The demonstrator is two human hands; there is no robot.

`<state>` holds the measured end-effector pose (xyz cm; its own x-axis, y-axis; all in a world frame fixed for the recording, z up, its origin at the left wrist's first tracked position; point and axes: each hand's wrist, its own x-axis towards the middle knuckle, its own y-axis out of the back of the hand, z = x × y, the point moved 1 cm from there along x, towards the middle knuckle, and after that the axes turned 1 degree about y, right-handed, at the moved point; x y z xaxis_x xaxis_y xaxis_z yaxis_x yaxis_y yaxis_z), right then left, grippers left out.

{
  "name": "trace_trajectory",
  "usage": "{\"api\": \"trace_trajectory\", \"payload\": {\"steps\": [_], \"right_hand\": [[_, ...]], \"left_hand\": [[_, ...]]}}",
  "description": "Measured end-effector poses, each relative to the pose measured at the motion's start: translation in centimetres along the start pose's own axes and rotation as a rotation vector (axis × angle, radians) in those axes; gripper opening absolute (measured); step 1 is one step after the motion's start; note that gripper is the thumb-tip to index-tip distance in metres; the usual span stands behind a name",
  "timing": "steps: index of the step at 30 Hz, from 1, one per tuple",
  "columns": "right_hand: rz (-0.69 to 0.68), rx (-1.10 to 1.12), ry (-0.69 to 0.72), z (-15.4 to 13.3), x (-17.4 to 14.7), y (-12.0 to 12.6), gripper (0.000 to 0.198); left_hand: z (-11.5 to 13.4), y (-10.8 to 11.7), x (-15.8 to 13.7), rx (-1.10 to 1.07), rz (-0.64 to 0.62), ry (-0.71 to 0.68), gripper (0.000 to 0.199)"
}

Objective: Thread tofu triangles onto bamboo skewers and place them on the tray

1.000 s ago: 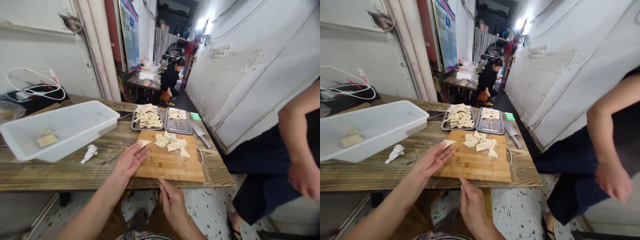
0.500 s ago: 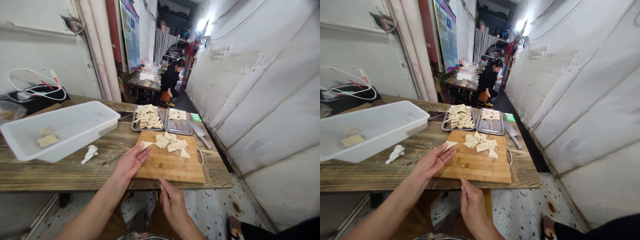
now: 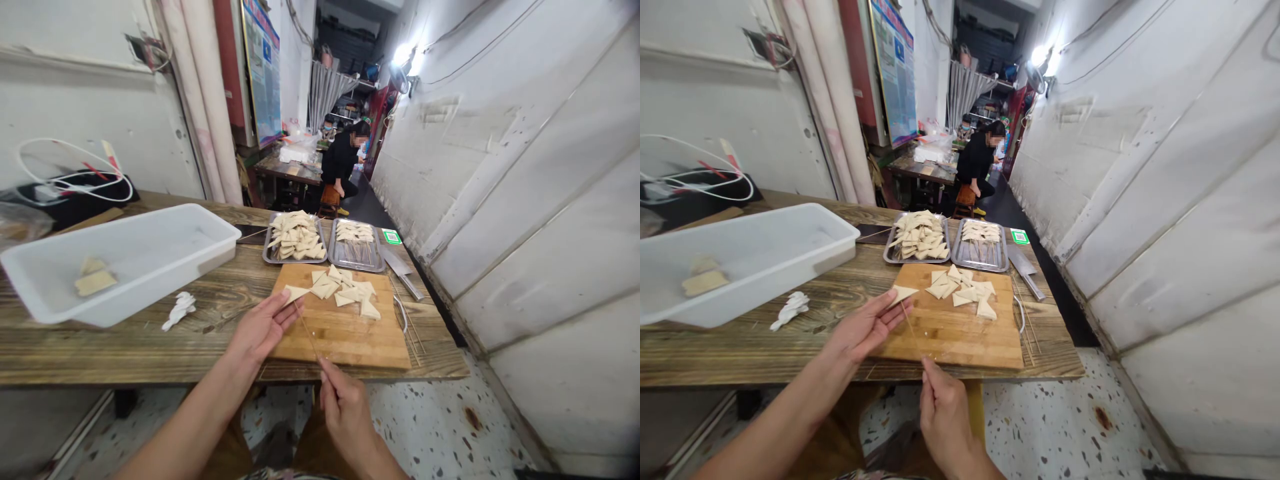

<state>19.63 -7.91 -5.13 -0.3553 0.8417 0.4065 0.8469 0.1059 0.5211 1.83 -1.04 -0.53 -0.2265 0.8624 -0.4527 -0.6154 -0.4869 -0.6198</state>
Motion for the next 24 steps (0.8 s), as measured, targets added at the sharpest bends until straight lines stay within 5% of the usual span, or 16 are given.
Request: {"api": "trace_trajectory", "payload": {"steps": [24], "right_hand": [[-0.023,0.081,-0.071,-0.37,0.33,0.34,0.036]], "left_hand": [[-0.32,-0.26,-0.12,0.03,-0.047,-0.003,0.007]]}}
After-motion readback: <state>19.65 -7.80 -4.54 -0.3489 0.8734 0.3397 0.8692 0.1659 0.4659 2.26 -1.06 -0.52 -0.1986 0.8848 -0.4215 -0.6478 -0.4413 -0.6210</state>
